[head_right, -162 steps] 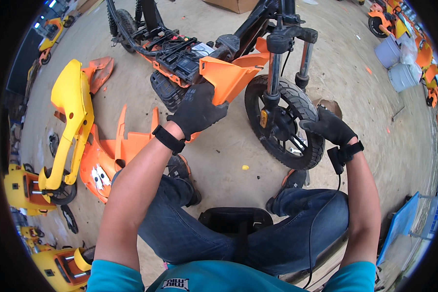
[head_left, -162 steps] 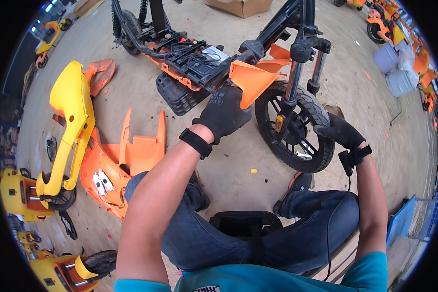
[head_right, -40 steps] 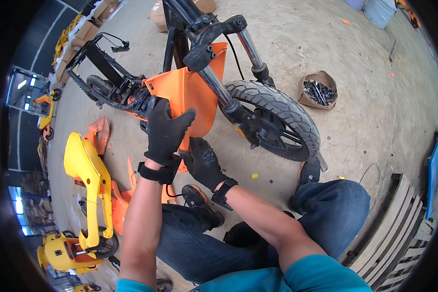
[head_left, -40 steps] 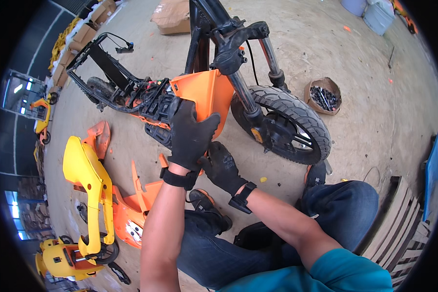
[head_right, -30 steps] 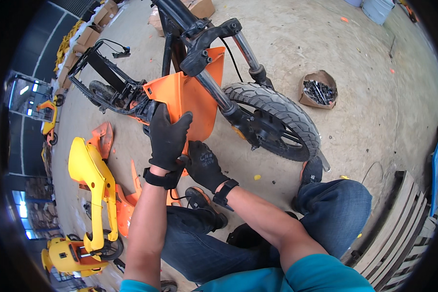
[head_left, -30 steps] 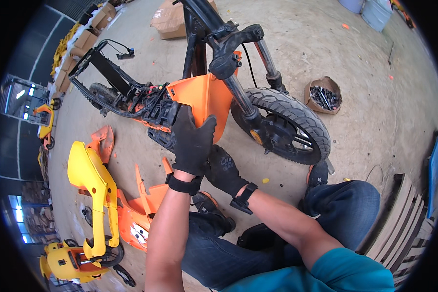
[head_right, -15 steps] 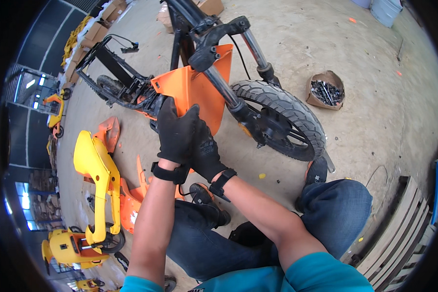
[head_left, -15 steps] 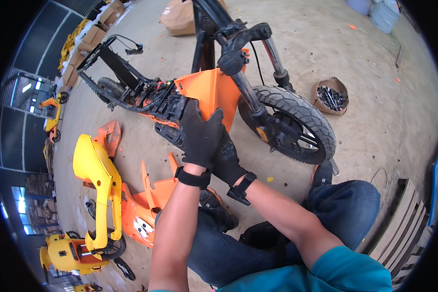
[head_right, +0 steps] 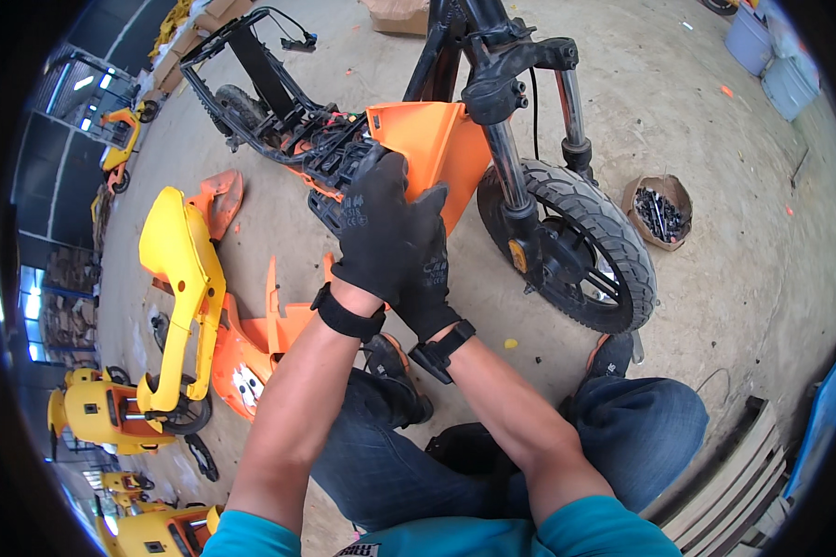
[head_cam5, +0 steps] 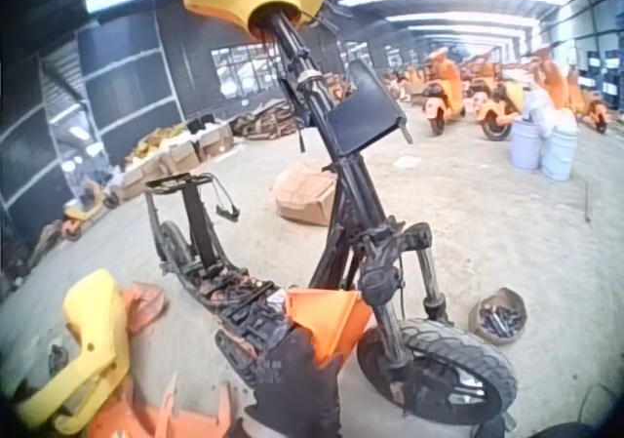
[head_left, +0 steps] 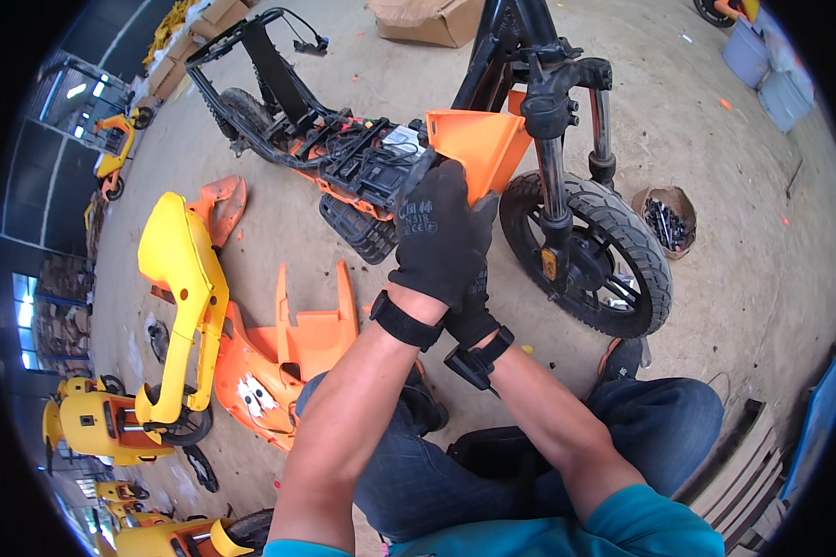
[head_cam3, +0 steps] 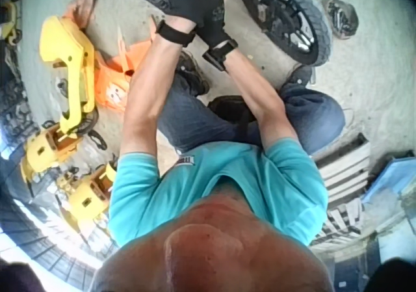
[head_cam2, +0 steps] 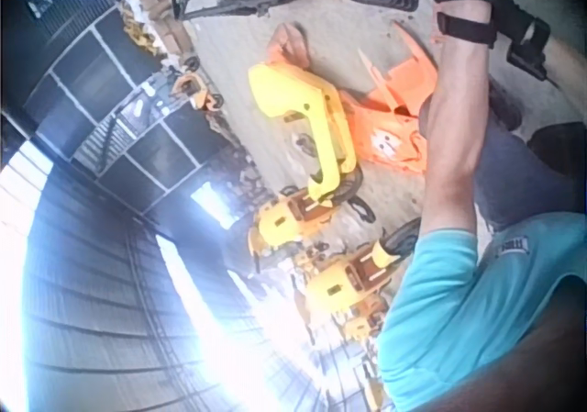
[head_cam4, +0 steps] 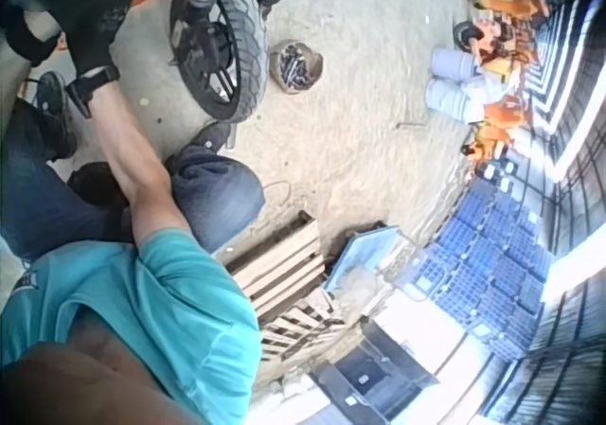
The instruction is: The person picks up an orange plastic body panel from the floor and fits it onto the front frame of a black scooter, aligning and pressing the panel into position by hand around the front fork.
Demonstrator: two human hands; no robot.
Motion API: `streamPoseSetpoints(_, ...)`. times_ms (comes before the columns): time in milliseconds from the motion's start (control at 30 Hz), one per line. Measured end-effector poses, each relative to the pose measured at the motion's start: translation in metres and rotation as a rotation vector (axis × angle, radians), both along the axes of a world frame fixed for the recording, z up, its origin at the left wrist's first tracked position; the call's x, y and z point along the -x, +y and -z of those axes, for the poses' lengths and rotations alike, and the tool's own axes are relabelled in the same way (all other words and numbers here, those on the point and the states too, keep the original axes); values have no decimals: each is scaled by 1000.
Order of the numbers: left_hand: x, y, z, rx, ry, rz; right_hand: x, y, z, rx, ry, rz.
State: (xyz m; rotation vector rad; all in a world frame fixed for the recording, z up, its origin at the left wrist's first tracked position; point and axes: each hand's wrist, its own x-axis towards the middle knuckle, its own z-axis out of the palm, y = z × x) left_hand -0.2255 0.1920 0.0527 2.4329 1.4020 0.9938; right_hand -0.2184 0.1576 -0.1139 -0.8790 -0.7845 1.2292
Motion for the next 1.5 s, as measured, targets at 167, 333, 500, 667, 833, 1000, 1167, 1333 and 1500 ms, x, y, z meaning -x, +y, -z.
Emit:
streamPoseSetpoints(167,2,2,-1,1,-20,-12,3,-3,-18,-36,-146,130)
streamPoseSetpoints(333,1,3,-4,122,-114,-1,-16,-2,-24,-162,-834,246)
streamPoseSetpoints(500,-3,4,-1,109,-143,-54,-8,-1,-19,-140,-294,137)
streamPoseSetpoints(667,-4,1,6,57,-102,-54,-17,-6,-18,-117,-343,145)
streamPoseSetpoints(833,-10,-9,6,166,-261,-89,-35,-12,-15,-162,-809,249)
streamPoseSetpoints(1000,-9,-2,1,73,-116,-80,-14,2,-9,-123,-657,285)
streamPoseSetpoints(1167,-10,-4,-12,36,-48,-100,1,4,-21,-139,-119,236)
streamPoseSetpoints(1333,-9,2,-8,-72,-19,-87,-3,-4,-47,-82,-421,239)
streamPoseSetpoints(1500,-7,4,-10,-128,9,-121,25,12,-27,-105,-112,266)
